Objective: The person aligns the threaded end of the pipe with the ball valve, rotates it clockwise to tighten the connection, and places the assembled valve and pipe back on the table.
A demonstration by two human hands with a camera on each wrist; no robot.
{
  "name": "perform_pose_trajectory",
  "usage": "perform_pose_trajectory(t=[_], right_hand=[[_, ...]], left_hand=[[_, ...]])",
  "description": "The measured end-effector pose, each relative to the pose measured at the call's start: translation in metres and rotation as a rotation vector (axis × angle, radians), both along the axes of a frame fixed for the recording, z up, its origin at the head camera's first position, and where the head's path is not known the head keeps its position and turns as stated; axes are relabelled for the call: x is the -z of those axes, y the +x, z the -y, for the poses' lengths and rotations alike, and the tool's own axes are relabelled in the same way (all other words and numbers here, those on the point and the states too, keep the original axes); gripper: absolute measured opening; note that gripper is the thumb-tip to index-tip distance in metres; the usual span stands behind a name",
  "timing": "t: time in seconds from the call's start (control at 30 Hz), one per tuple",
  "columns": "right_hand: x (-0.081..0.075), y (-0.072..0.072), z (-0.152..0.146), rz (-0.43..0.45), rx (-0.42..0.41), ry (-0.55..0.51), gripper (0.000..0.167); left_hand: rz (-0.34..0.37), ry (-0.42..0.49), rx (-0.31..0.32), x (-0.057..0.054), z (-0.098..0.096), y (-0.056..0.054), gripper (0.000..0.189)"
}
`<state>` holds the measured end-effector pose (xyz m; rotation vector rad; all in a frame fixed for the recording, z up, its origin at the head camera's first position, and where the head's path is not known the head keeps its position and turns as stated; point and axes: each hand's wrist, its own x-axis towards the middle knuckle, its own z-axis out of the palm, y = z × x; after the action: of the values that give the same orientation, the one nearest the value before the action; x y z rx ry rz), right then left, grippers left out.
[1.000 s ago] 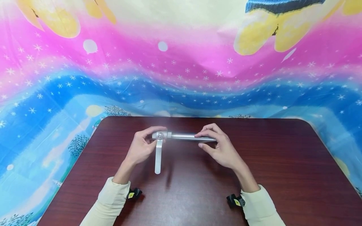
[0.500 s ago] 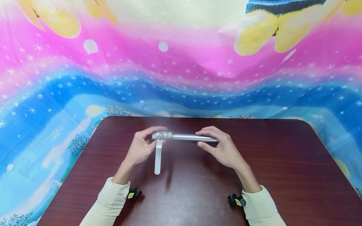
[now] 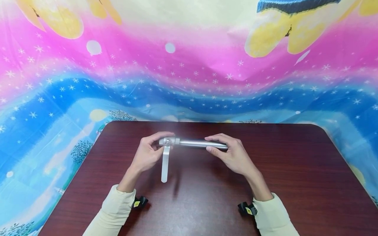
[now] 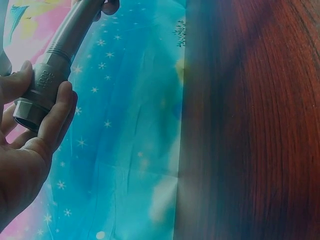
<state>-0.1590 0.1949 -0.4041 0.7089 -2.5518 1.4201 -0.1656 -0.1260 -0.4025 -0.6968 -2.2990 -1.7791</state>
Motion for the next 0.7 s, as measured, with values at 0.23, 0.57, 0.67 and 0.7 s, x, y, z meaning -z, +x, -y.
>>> perform_pose_trajectory(t=[0.23,0.57,0.67,0.7], right_hand=[[-0.0038,0.0020,0.0007,0.047,-0.007,-0.016,0.031],[-0.0004,0.0001,0.0041,-0.097,0.010,0.019,0.049],[0.0006,-0.0007,0.0044,-0.161,-0.017,0.009,0.055],[0.0008,-0.0008,0.0045,-0.179,-0.028,0.004,0.056]], left_hand=[[-0.007,-0.004,-0.001,0.0009,-0.0007,0.0002,0.052],[0.005,0.009,0.003,0.0008,-0.0012,0.0003,0.053],[0.016,0.020,0.006,0.0007,-0.0007,0.0000,0.050],[0.021,0.023,0.004,0.0004,-0.0005,-0.0001,0.049]])
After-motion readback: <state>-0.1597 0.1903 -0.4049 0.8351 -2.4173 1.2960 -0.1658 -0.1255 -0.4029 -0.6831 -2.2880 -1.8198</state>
